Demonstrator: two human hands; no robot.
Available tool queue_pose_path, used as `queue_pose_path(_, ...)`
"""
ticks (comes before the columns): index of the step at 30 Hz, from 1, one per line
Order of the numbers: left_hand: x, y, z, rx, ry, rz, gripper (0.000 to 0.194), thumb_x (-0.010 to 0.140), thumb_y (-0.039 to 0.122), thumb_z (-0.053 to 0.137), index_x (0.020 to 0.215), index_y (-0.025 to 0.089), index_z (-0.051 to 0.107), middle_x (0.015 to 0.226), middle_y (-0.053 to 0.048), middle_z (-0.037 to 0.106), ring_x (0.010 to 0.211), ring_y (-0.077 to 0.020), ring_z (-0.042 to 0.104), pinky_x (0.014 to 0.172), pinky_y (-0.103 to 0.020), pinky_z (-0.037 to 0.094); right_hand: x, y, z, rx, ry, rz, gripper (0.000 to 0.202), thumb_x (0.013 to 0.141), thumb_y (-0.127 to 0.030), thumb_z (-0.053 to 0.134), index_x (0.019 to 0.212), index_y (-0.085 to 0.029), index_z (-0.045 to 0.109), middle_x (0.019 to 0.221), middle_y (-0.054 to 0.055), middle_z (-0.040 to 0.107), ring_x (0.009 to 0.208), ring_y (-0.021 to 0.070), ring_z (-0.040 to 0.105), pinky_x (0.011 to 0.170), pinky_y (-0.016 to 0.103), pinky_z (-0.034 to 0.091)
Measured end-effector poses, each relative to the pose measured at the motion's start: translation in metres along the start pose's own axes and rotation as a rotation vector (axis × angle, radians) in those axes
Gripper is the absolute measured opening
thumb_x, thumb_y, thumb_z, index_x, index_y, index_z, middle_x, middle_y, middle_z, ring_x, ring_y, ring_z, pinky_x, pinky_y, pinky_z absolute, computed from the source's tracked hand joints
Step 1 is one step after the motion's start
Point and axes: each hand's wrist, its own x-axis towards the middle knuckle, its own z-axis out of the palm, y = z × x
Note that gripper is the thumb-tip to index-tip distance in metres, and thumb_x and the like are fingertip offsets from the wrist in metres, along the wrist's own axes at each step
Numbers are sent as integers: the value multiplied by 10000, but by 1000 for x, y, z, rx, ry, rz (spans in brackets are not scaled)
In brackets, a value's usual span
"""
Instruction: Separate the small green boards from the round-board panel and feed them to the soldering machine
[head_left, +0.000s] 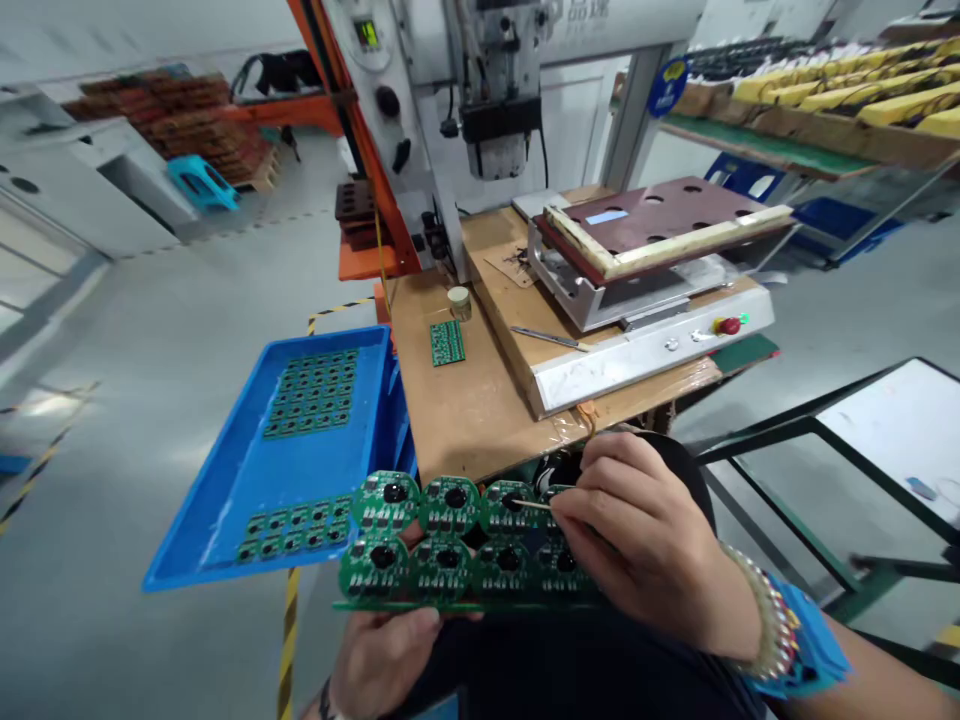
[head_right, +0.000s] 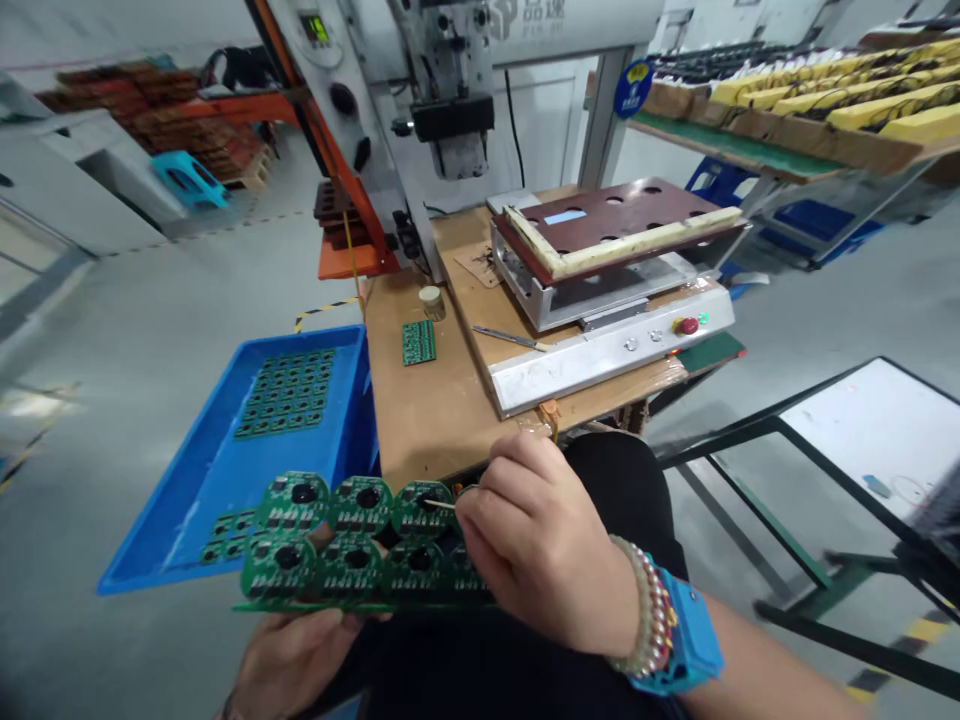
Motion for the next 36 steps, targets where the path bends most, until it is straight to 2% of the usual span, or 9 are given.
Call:
queue_pose_path(4,1,-1,1,-7,59,7,474,640,187,740,1050,412,667,906,-2,741,685,-211,665,577,-311,561,-1,1,-1,-8,3,22,116,789,-82,536,810,-165,614,668,31,551,779,168,478,703,328,453)
queue_pose_path(7,1,0,5,-5,55,28,480,605,188,761,1024,408,681,869,-9,746,662,-223,672,542,-315,564,-3,3,-2,-4,11,23,115,775,-67,548,803,-158,613,664,36,545,783,174,470,694,331,446)
queue_pose_path(12,-1,5,11,-44,200,-9,481,567,163,779,983,390,698,851,-4,748,663,-214,667,555,-315,558,-7,3,-4,22,-6,27,114,760,-62,555,804,-151,610,672,37,539,795,180,461,692,339,444)
queue_pose_path(16,-1,6,13,-68,141,-18,471,577,167,770,981,398,699,844,-7,750,647,-219,669,551,-324,554,-6,0,-5,30,-17,11,123,762,-56,546,811,-152,605,660,30,534,775,168,468,701,328,450)
queue_pose_path(21,-3,7,20,-73,283,-10,488,542,138,778,962,375,708,843,-24,747,629,-227,662,525,-332,544,-3,2,-4,24,-15,6,117,771,-61,541,798,-153,608,664,34,537,778,168,455,714,339,447)
queue_pose_path(24,-3,7,17,-60,251,-26,494,560,164,779,988,395,695,866,2,747,668,-214,666,560,-311,549,-3,4,-3,26,0,23,103,767,-60,548,783,-140,612,670,44,540,788,172,448,714,345,442)
queue_pose_path(29,1,8,8,-24,53,-31,486,608,186,763,1014,439,677,905,15,748,696,-209,671,583,-305,553,-4,4,-2,31,-2,9,100,753,-48,555,767,-124,619,654,49,534,783,174,447,703,335,437)
queue_pose_path(33,1,9,13,-44,130,-47,470,596,196,776,1001,418,688,890,17,748,694,-206,667,592,-305,547,-3,1,-3,39,-20,-3,92,754,-58,558,768,-127,617,660,47,532,781,175,457,706,333,438)
queue_pose_path(36,1,7,11,-42,59,-29,474,624,188,756,1026,427,675,903,18,748,711,-212,674,601,-312,556,-2,0,-2,45,-33,-18,94,755,-56,558,780,-125,616,669,47,537,783,174,462,707,329,437)
